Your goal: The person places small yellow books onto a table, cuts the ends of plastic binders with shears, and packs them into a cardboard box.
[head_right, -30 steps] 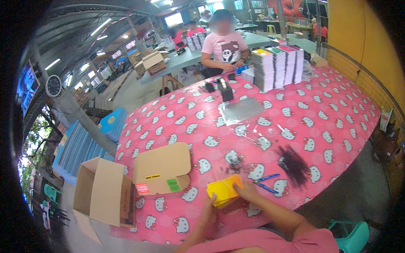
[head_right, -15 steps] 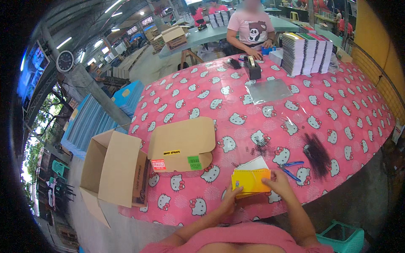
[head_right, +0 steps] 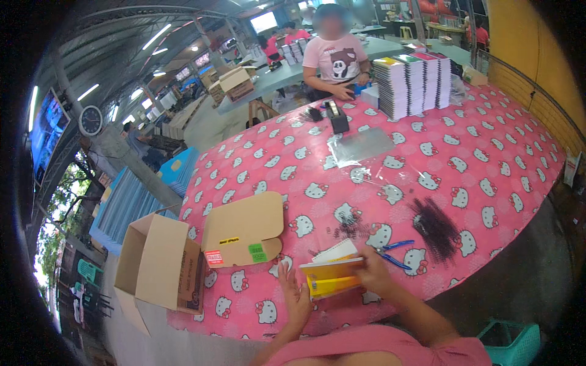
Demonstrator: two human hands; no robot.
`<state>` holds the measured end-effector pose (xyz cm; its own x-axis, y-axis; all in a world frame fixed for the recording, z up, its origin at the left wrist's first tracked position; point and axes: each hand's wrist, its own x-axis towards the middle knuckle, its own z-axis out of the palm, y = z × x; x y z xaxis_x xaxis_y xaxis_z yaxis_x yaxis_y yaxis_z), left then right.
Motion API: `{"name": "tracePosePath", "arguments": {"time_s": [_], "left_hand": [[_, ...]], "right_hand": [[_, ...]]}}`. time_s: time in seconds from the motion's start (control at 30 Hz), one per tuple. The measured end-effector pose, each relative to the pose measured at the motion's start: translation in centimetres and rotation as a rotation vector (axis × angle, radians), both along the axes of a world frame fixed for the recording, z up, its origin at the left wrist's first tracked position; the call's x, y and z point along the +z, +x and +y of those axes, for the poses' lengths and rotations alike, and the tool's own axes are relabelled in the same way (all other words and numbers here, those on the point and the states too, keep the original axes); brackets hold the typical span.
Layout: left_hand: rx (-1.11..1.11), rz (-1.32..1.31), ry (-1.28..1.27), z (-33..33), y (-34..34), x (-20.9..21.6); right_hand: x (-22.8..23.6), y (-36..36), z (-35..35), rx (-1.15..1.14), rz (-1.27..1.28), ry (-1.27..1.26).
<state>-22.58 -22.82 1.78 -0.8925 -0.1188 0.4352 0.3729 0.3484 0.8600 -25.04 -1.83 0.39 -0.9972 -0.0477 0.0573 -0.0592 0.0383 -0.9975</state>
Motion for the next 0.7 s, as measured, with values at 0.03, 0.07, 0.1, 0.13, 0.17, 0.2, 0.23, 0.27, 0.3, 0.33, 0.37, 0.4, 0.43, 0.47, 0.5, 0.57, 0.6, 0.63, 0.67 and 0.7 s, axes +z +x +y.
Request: {"name": "tracePosePath", "arguments": {"time_s": [0.03, 0.07, 0.1, 0.13, 0.17, 0.2, 0.23, 0.27, 0.3, 0.33, 0.37, 0.4, 0.43, 0.47, 0.5, 0.57, 0.6, 0.63, 0.67, 0.7], "left_hand": [[-0.003, -0.007, 0.003, 0.5, 0.0, -0.1], [-0.078, -0.137, -0.124, 1.0, -0.2, -0.1], [-0.134, -0.260, -0.258, 1.3, -0.6, 0.3], [-0.117, -0.256, -0.107, 2.3, -0.7, 1.2], [-0.092, -0.256, -0.107, 2.4, -0.6, 1.1], [-0.077, -0.215, -0.148, 2.0, -0.5, 0.9], [-0.066, -0.181, -0.188, 1.7, -0.3, 0.8], [-0.081, -0.189, -0.127, 1.5, -0.1, 1.0], [-0.035, -0.189, -0.126, 1.7, 0.2, 1.8], [0.070, -0.092, -0.351, 2.2, 0.4, 3.0], [0.176, -0.007, -0.580, 2.6, 0.4, 3.3], [0.164, 0.077, -0.544, 3.6, 0.1, 2.3], [0.161, 0.155, -0.520, 4.0, -0.3, 1.7], [0.220, 0.157, -0.538, 3.7, -0.6, 1.4], [0.051, 0.154, -0.587, 3.9, -1.4, 1.7], [-0.102, 0.137, -0.644, 3.7, -1.6, 1.8], [-0.053, 0.125, -0.645, 3.3, -1.1, 2.3], [-0.030, 0.122, -0.633, 3.1, -1.0, 2.5], [0.002, 0.117, -0.629, 3.2, -0.8, 2.3], [0.008, 0.124, -0.637, 3.5, -0.8, 2.8]], "right_hand": [[-0.5, -0.4, -1.1, 0.068, 0.133, 0.006], [-0.9, -0.5, -1.5, 0.141, 0.266, 0.011], [-1.2, -0.5, -1.6, 0.158, 0.268, 0.004], [-1.3, -0.6, -1.8, 0.148, 0.244, -0.001], [-1.2, -0.7, -1.9, 0.141, 0.221, -0.006], [0.2, -0.6, -2.4, 0.171, 0.125, -0.063], [0.1, -0.7, -2.7, 0.203, 0.127, -0.071], [-0.5, -0.7, -2.6, 0.208, 0.135, -0.049], [-0.8, -0.8, -2.6, 0.221, 0.146, -0.027], [-0.3, -0.7, -2.5, 0.231, 0.121, -0.025], [-1.9, -0.7, -2.1, 0.204, 0.172, 0.034], [-3.0, -0.8, -1.7, 0.168, 0.242, 0.087], [-2.1, -0.5, -2.0, 0.202, 0.202, -0.010], [-0.6, 0.2, -2.0, 0.234, 0.154, -0.104], [1.0, 0.5, -1.9, 0.253, 0.161, -0.111], [3.4, 0.9, -2.4, 0.178, -0.061, -0.148], [2.2, 0.1, -1.2, 0.240, 0.246, 0.251], [0.0, -1.3, 1.3, 0.256, 0.554, 0.660], [-0.6, -1.8, 3.3, 0.127, 0.490, 0.679], [-1.1, -2.3, 5.7, -0.006, 0.427, 0.700]]}}
